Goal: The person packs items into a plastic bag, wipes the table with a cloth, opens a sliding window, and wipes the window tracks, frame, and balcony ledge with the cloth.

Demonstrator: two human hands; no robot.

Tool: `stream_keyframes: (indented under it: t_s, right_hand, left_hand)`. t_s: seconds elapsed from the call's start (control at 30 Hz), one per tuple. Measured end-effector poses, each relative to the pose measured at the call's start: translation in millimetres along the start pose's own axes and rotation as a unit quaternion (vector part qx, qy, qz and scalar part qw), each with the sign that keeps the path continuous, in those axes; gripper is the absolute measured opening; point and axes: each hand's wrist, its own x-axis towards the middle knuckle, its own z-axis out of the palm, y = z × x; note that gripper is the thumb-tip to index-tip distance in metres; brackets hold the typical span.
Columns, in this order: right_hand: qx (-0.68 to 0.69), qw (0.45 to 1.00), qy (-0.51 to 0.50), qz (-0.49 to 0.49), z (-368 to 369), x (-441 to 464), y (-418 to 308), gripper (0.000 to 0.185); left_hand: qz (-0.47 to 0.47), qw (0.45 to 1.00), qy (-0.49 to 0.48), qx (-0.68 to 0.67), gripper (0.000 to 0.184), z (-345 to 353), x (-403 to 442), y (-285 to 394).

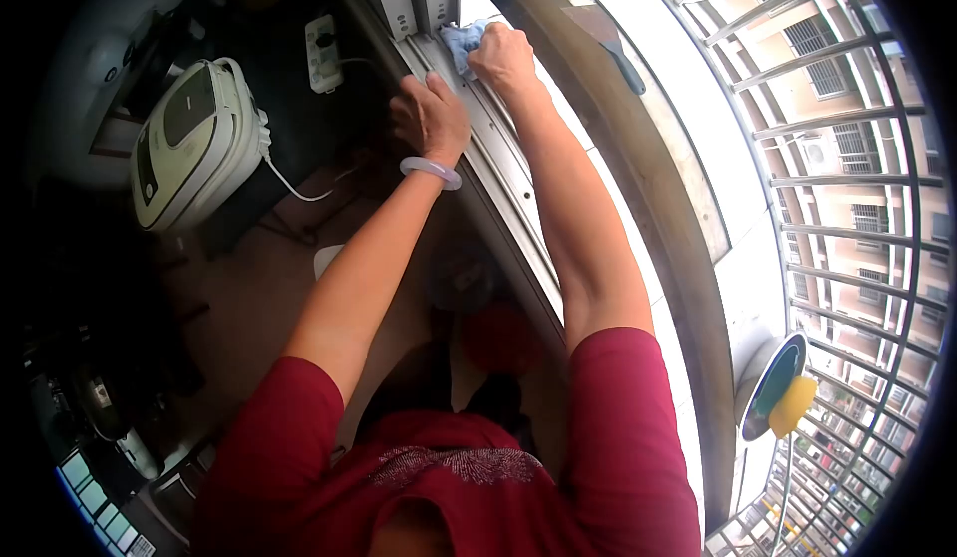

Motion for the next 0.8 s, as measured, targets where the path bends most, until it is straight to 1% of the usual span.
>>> stream_keyframes:
  t_s: [0.03, 0.07, 0.1, 0.13, 0.17, 0.2, 0.23, 0.3, 0.37, 0.43, 0.47, 0.53, 0.57, 0.6, 0.67, 0.77, 0.8]
  right_hand:
    - [-0.012, 1.000, 0.007, 0.002, -3, -6, -5, 0.022]
    - [0.000, 1.000, -0.011, 0.016, -11, -20, -6, 0.020]
    - [-0.008, 1.000, -0.006, 0.001, -18, -42, 0, 0.020]
    - [-0.011, 1.000, -0.019, 0.012, -32, -72, 6, 0.019]
    - [0.005, 1.000, -0.004, 0.015, -45, -108, 17, 0.014]
    - [-0.026, 1.000, -0.001, -0.001, -58, -147, 31, 0.011]
    - [-0.017, 1.000, -0.003, 0.019, -75, -188, 40, 0.010]
    - [-0.046, 0.995, -0.049, 0.074, -111, -255, 52, 0.012]
    - [-0.067, 0.994, -0.061, 0.065, -126, -294, 63, 0.014]
    - [-0.064, 0.994, -0.076, 0.045, -123, -278, 58, 0.016]
    - [-0.060, 0.996, -0.069, -0.016, -114, -253, 57, 0.017]
    - [-0.022, 0.993, -0.046, -0.105, -75, -169, 44, 0.014]
    - [-0.012, 0.993, -0.031, -0.110, -53, -123, 33, 0.015]
    - [-0.035, 0.989, -0.024, -0.141, -32, -79, 24, 0.017]
    - [-0.047, 0.991, -0.016, -0.122, -7, -14, -5, 0.018]
    - [-0.051, 0.996, -0.008, -0.075, 7, 19, -17, 0.019]
    - [0.028, 0.997, -0.014, -0.070, 1, 19, -11, 0.020]
  left_hand:
    - [-0.010, 1.000, -0.024, -0.010, 0.034, -6, -1, 2]
    - [-0.022, 0.998, -0.048, -0.023, 0.037, -12, 0, 5]
    - [-0.033, 0.996, -0.073, -0.036, 0.039, -17, 0, 9]
    - [-0.038, 0.996, -0.075, -0.038, 0.040, -18, 0, 9]
    - [-0.041, 0.995, -0.081, -0.038, 0.040, -18, -1, 9]
    - [-0.045, 0.994, -0.088, -0.041, 0.041, -18, -1, 9]
    - [-0.037, 0.994, -0.097, -0.033, 0.042, -19, -1, 9]
    - [-0.041, 0.994, -0.095, -0.038, 0.042, -19, -2, 9]
    - [-0.027, 0.994, -0.098, -0.032, 0.043, -25, -3, 11]
    - [-0.027, 0.994, -0.102, -0.032, 0.042, -22, 0, 10]
    - [-0.026, 0.995, -0.097, -0.030, 0.042, -20, 1, 10]
    - [-0.028, 0.996, -0.087, -0.019, 0.041, -19, 0, 10]
    - [-0.024, 0.997, -0.067, -0.012, 0.039, -15, 0, 9]
    - [-0.016, 0.998, -0.058, -0.006, 0.038, -11, 0, 6]
    - [-0.002, 0.999, -0.051, -0.007, 0.036, -10, -1, 4]
    - [-0.014, 0.998, -0.065, -0.022, 0.036, -11, 0, 4]
    - [-0.016, 0.997, -0.065, -0.026, 0.036, -12, -2, 3]
